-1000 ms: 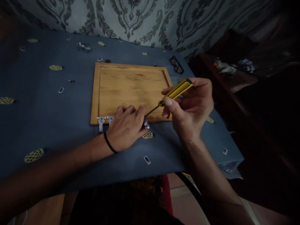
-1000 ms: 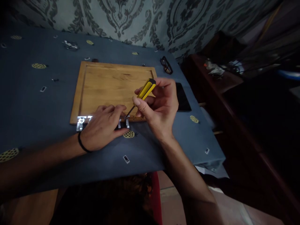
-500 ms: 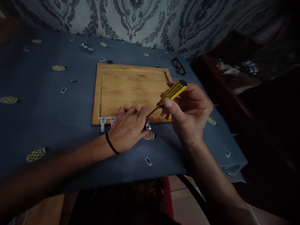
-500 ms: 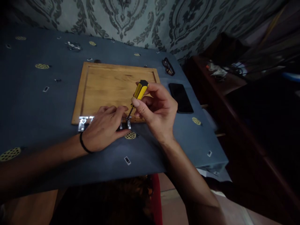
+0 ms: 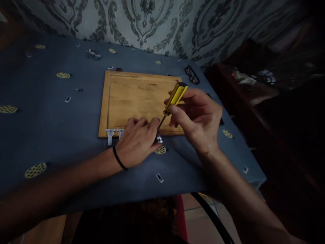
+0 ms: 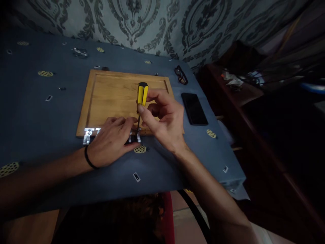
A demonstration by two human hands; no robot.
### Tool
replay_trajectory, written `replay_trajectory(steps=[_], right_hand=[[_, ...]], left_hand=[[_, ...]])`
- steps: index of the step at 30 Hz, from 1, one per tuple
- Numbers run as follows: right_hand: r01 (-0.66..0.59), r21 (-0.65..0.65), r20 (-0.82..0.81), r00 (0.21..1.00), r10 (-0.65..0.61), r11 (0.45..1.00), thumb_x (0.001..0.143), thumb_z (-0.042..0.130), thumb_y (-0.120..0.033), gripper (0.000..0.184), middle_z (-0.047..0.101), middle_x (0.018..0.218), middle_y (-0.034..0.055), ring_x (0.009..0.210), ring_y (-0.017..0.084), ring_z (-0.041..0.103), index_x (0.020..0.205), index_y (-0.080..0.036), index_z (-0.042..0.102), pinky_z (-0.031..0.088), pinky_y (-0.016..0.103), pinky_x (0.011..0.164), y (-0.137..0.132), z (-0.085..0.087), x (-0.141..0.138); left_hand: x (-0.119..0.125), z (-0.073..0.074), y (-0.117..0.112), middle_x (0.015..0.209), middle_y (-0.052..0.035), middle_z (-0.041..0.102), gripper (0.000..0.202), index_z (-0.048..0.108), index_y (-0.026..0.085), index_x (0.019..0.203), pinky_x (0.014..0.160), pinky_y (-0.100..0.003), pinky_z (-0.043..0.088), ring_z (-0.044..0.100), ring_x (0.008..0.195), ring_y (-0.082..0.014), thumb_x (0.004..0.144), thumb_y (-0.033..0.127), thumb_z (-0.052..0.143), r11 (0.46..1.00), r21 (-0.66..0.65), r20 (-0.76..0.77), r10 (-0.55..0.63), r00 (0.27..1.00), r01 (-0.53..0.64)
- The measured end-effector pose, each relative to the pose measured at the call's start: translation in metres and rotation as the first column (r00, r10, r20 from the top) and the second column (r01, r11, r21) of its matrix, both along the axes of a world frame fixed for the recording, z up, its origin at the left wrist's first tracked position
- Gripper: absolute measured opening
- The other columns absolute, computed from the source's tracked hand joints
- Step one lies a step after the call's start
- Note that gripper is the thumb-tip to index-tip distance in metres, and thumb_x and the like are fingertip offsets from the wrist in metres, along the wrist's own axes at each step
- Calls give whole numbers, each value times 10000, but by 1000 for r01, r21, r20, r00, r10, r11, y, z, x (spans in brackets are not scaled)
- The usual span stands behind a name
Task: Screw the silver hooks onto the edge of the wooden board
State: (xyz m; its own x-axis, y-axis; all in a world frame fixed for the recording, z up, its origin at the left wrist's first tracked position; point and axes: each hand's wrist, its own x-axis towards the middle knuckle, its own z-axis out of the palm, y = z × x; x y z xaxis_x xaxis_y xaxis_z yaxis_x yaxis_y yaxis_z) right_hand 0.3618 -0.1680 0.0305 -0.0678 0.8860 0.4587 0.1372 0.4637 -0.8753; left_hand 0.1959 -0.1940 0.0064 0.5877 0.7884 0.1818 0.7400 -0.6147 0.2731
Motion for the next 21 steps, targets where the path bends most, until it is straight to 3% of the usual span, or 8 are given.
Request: replay_trajectory(steps=[4, 10, 15, 21], right_hand=[[35, 34, -26, 999, -35, 999, 772, 829, -376, 287, 684, 943, -23, 593, 79, 610, 1014, -290, 702, 496, 187, 415, 0, -8, 0], [20, 20, -65, 998, -19, 1000, 628, 931, -302, 418, 630, 824, -71, 547, 62, 591, 935, -291, 648, 498, 177, 428, 3, -12, -3], [-20, 23, -67, 997, 22, 1000, 743, 859, -337, 309, 689, 824, -63, 492, 56, 591, 900, -271, 600, 502, 176, 409, 1, -12, -2], [-54, 1, -59, 997, 54, 999, 809, 806, -382, 297, 744, 968, -33, 476, 58, 611, 1021, -285, 622, 556, 214, 444, -2, -14, 3]], left_hand=[[0, -1, 0, 1036, -107, 707, 475, 458, 127, 1226, 888, -433, 452, 643, 1059, -298, 899, 360, 712, 1000, 27, 3, -5, 1000, 5], [0, 0, 0, 1053, -106, 706, 468, 457, 139, 1226, 875, -431, 449, 644, 1047, -298, 901, 361, 710, 1000, 2, -5, -1, 1000, 1], [-1, 0, 0, 1055, -105, 703, 469, 457, 132, 1216, 884, -439, 445, 635, 1065, -301, 901, 368, 711, 1000, 4, 1, -16, 1000, 16], [0, -1, 0, 1095, -98, 700, 445, 458, 145, 1200, 888, -433, 436, 631, 1064, -293, 908, 376, 702, 1000, 7, 4, -9, 1000, 9]])
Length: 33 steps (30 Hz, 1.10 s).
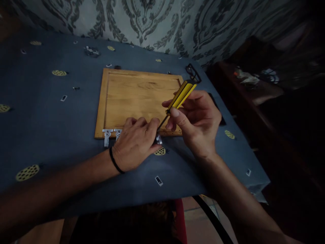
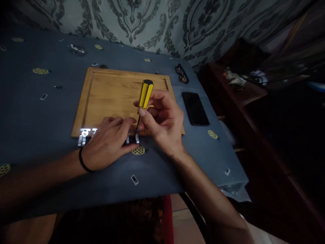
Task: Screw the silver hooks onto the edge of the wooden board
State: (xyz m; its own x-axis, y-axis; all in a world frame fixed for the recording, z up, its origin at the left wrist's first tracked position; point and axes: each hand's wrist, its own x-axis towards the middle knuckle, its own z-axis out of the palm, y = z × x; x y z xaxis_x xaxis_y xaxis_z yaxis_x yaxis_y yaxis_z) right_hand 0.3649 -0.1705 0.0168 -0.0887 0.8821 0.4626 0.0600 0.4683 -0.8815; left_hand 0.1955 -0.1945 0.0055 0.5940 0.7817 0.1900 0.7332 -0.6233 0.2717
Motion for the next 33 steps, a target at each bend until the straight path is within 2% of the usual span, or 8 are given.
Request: replay_trajectory(steps=[3, 6, 12, 17, 21, 25, 28, 33], right_hand=[[12, -22, 21, 1000, -12, 1000, 817, 799, -378, 296, 738, 990, -25, 495, 63, 621, 1064, -295, 658, 559, 224, 463, -1, 1, 1], [48, -49, 33, 998, -46, 998, 790, 821, -381, 262, 731, 946, -15, 492, 66, 614, 980, -255, 692, 549, 224, 452, -2, 3, 0], [87, -101, -17, 996, -89, 991, 617, 937, -365, 430, 721, 799, -55, 432, 64, 566, 814, -239, 576, 485, 198, 362, -2, 1, -1], [-8, -87, -13, 1000, 7, 996, 643, 928, -353, 459, 752, 858, -41, 580, 110, 670, 983, -286, 627, 543, 208, 437, 1, 1, 4], [-32, -90, 13, 999, 34, 995, 793, 812, -420, 381, 749, 927, -12, 556, 103, 667, 1131, -299, 683, 542, 226, 442, 1, 2, 7], [9, -54, -32, 999, -11, 998, 788, 827, -338, 196, 764, 926, -17, 457, 56, 612, 914, -239, 714, 514, 199, 402, -1, 3, 5], [25, -29, -88, 996, -28, 999, 700, 894, -295, 284, 772, 842, -40, 408, 49, 578, 795, -225, 636, 467, 179, 348, -2, 5, 2], [83, -26, -137, 987, -86, 996, 718, 882, -344, 335, 749, 799, -68, 385, 45, 538, 789, -243, 571, 439, 187, 315, -3, 5, 1]], left_hand=[[0, -1, 0, 1110, -101, 700, 439, 458, 148, 1195, 889, -430, 434, 631, 1068, -293, 910, 380, 699, 1000, 4, 1, -4, 1000, 4], [-1, -2, 0, 1102, -105, 699, 454, 452, 146, 1209, 881, -427, 438, 632, 1062, -293, 908, 373, 704, 1000, 19, 0, -7, 1000, 7], [0, -1, 1, 1028, -93, 697, 453, 456, 139, 1206, 877, -439, 447, 638, 1039, -299, 907, 373, 704, 1000, 3, -9, -6, 1000, 6], [0, -1, 0, 1030, -93, 696, 470, 458, 138, 1209, 873, -444, 450, 637, 1034, -302, 898, 379, 715, 1000, 14, -8, -3, 1000, 3], [-1, -1, 0, 1034, -87, 694, 449, 464, 147, 1198, 872, -441, 449, 638, 1035, -298, 902, 377, 711, 1000, 18, 4, -9, 1000, 9], [0, 1, 0, 1082, -99, 695, 466, 459, 141, 1223, 892, -443, 443, 635, 1072, -301, 906, 376, 707, 1000, -6, -14, -3, 1000, 3], [1, 1, 1, 1083, -107, 699, 471, 461, 133, 1234, 890, -447, 444, 637, 1072, -305, 912, 381, 699, 1000, -13, -24, -3, 1000, 3], [1, 1, 0, 1126, -120, 705, 486, 464, 125, 1244, 908, -451, 440, 634, 1079, -303, 909, 382, 704, 1000, -31, -28, 2, 1000, -3]])
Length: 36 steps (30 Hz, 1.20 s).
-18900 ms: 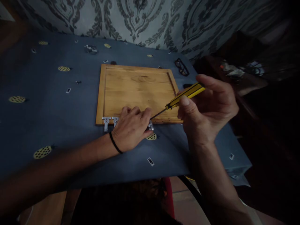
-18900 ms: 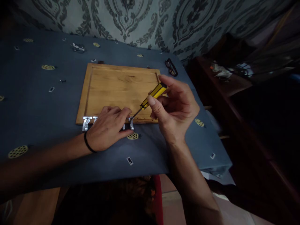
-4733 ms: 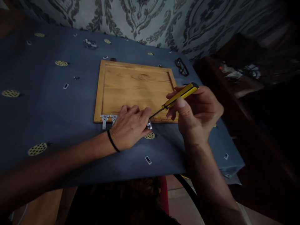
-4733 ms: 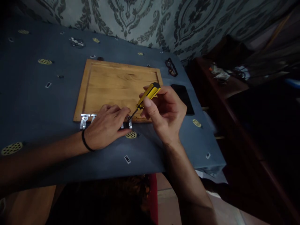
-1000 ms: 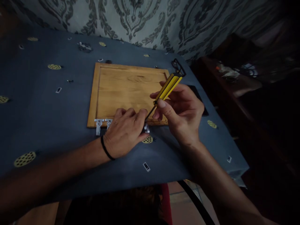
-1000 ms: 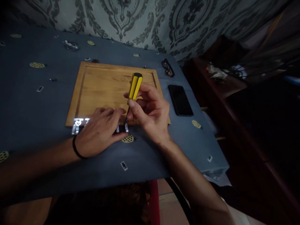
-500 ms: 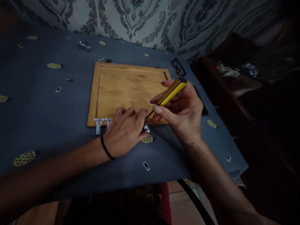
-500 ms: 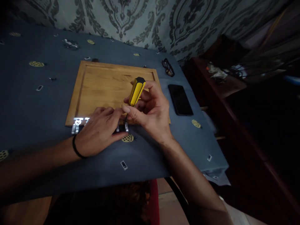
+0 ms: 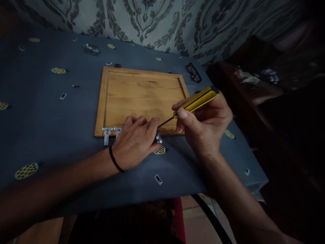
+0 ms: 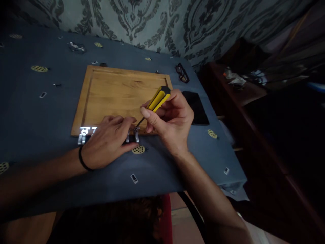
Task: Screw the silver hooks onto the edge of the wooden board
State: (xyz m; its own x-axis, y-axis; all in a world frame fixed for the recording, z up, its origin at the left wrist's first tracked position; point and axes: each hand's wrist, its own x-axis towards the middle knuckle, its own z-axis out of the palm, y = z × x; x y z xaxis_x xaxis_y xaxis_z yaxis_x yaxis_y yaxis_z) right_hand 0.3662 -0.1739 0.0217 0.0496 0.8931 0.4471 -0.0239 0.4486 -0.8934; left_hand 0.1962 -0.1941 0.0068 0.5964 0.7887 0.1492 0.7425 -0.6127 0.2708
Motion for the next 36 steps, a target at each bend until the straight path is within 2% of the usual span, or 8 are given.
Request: replay_trajectory(steps=[4, 14, 24, 26, 30, 32, 34, 36], right_hand=[[19, 7, -23, 1000, -19, 1000, 728, 877, -352, 338, 728, 802, -69, 381, 45, 528, 813, -256, 564, 428, 195, 306, 0, -2, 1], [33, -26, 37, 999, -32, 999, 708, 888, -387, 395, 729, 786, -60, 375, 51, 527, 815, -249, 533, 427, 203, 310, 0, -2, 1], [25, 1, 90, 996, -25, 1000, 686, 900, -371, 345, 739, 768, -55, 374, 71, 534, 797, -253, 595, 451, 225, 309, 0, 0, 2], [-7, 3, 94, 996, 7, 1000, 709, 885, -381, 307, 740, 789, -53, 398, 78, 561, 881, -266, 659, 477, 229, 332, 1, 0, 4], [-80, -8, 135, 988, 80, 997, 872, 730, -432, 282, 755, 898, -14, 477, 93, 623, 1121, -298, 720, 540, 251, 409, 1, -1, 10], [-69, 12, 144, 987, 66, 998, 871, 740, -400, 217, 761, 936, -10, 465, 75, 606, 1055, -285, 745, 524, 232, 396, 1, 0, 11], [-37, 41, 118, 993, 32, 998, 802, 815, -348, 154, 766, 940, -26, 432, 51, 564, 907, -267, 738, 487, 204, 357, 1, 0, 11], [-20, 52, 89, 996, 16, 998, 744, 862, -317, 199, 772, 907, -46, 398, 44, 525, 797, -256, 681, 461, 195, 327, 0, 2, 9]], left_hand=[[-1, -1, 0, 1167, -127, 705, 502, 464, 126, 1250, 911, -450, 437, 631, 1086, -304, 901, 386, 714, 1000, 5, 16, -5, 1000, 5], [0, -1, -1, 1136, -118, 715, 498, 467, 135, 1263, 904, -448, 436, 633, 1081, -305, 903, 380, 709, 1000, 0, 18, 0, 1000, 0], [0, 3, 0, 1155, -112, 710, 489, 466, 142, 1260, 912, -435, 422, 623, 1105, -301, 898, 354, 717, 1000, -27, 21, 3, 1000, -2], [0, 3, -1, 1140, -110, 709, 488, 462, 140, 1264, 908, -433, 420, 624, 1098, -298, 902, 353, 712, 1000, -22, 19, 2, 1000, -2], [0, 3, -1, 1117, -111, 708, 471, 471, 135, 1245, 899, -434, 420, 627, 1080, -297, 907, 364, 706, 1000, -31, 6, 5, 1000, -4], [0, 3, -1, 1121, -111, 708, 479, 469, 132, 1248, 900, -438, 420, 627, 1078, -301, 906, 370, 707, 1000, -24, 6, 5, 1000, -4], [0, 2, -1, 1140, -113, 706, 491, 464, 130, 1255, 903, -444, 421, 625, 1088, -307, 905, 373, 708, 1000, -14, 6, 4, 1000, -4], [-1, 1, -1, 1153, -113, 706, 490, 464, 129, 1253, 906, -445, 420, 622, 1098, -309, 904, 372, 708, 1000, -11, 8, 1, 1000, -1]])
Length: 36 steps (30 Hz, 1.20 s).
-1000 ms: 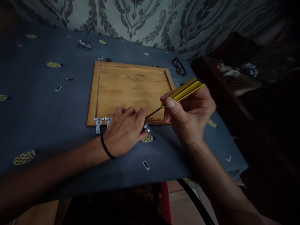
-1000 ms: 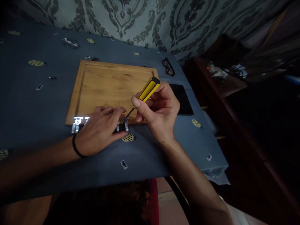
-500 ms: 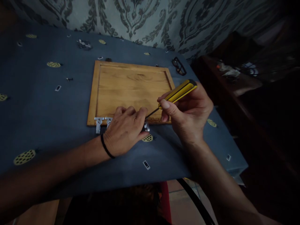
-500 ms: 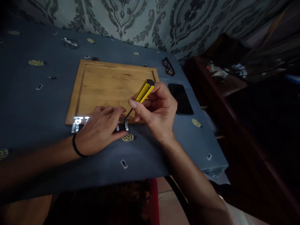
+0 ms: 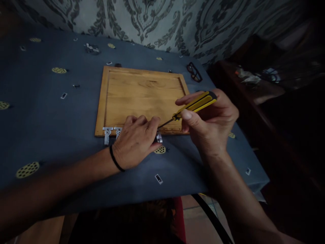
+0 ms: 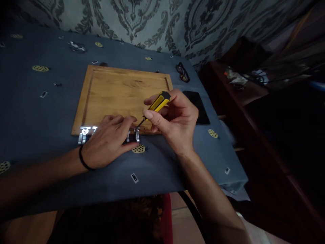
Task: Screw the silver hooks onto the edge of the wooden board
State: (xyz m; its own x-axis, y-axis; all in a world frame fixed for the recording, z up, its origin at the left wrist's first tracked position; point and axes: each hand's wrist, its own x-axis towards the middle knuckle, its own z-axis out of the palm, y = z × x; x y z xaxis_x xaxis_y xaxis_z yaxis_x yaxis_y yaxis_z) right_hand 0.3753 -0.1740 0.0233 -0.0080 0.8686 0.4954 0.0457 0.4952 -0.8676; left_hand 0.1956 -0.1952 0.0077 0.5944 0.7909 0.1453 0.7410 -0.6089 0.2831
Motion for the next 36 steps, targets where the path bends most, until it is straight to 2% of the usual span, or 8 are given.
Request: replay_trajectory(steps=[3, 8, 11, 14, 19, 26, 32, 36], right_hand=[[-12, 1, 3, 1000, 12, 1000, 724, 874, -326, 246, 778, 846, -56, 399, 70, 540, 809, -272, 650, 467, 209, 325, -1, 1, -1], [-83, -32, 48, 995, 85, 996, 841, 770, -387, 296, 776, 918, -17, 497, 89, 620, 1123, -305, 730, 542, 248, 441, 0, 0, 3], [-16, -19, 54, 998, 17, 1000, 830, 786, -370, 196, 760, 895, -24, 463, 84, 588, 1009, -295, 756, 509, 256, 410, -1, -2, 2], [66, 62, 4, 998, -66, 996, 783, 830, -357, 151, 740, 858, -52, 427, 78, 538, 854, -300, 710, 462, 254, 366, -3, -2, -1], [187, 96, -36, 982, -185, 978, 800, 808, -406, 171, 704, 864, -34, 441, 88, 530, 842, -305, 677, 418, 267, 331, -3, 2, -3], [114, 75, -19, 993, -112, 991, 808, 809, -357, 135, 681, 809, -33, 407, 62, 528, 848, -274, 710, 432, 245, 330, -3, 0, 0], [111, 27, 27, 993, -112, 993, 804, 802, -431, 210, 674, 788, -48, 405, 52, 522, 850, -276, 668, 440, 216, 344, -4, -2, -1], [91, 19, 29, 995, -91, 996, 807, 804, -422, 202, 665, 762, -50, 406, 55, 524, 836, -278, 665, 433, 214, 342, -5, -1, -2]], left_hand=[[0, -1, 0, 1166, -116, 706, 480, 459, 130, 1251, 910, -440, 416, 620, 1107, -305, 910, 366, 701, 1000, 1, 10, -6, 1000, 6], [0, 1, 1, 1125, -110, 714, 481, 457, 142, 1241, 898, -426, 415, 626, 1079, -299, 899, 364, 712, 1000, -8, 4, 5, 1000, -5], [0, 2, 1, 1135, -115, 711, 469, 465, 145, 1225, 908, -425, 413, 624, 1083, -297, 894, 361, 717, 1000, -18, -1, 7, 1000, -7], [0, 1, 1, 1155, -113, 709, 492, 455, 146, 1245, 915, -426, 413, 618, 1091, -292, 894, 367, 719, 1000, -10, 6, 5, 1000, -5], [0, 1, 0, 1172, -109, 706, 466, 465, 144, 1236, 920, -435, 414, 613, 1105, -294, 904, 361, 709, 1000, -28, 9, -2, 1000, 3], [0, 0, 0, 1166, -120, 711, 447, 483, 149, 1210, 920, -424, 413, 616, 1099, -289, 892, 355, 719, 1000, -16, 17, 9, 1000, -9], [1, 0, 0, 1179, -121, 707, 486, 470, 135, 1247, 923, -437, 413, 614, 1102, -296, 897, 369, 714, 1000, -17, 13, 3, 1000, -3], [1, 1, 0, 1181, -125, 706, 487, 471, 132, 1248, 927, -438, 412, 612, 1110, -299, 897, 365, 715, 1000, -21, 8, 6, 1000, -5]])
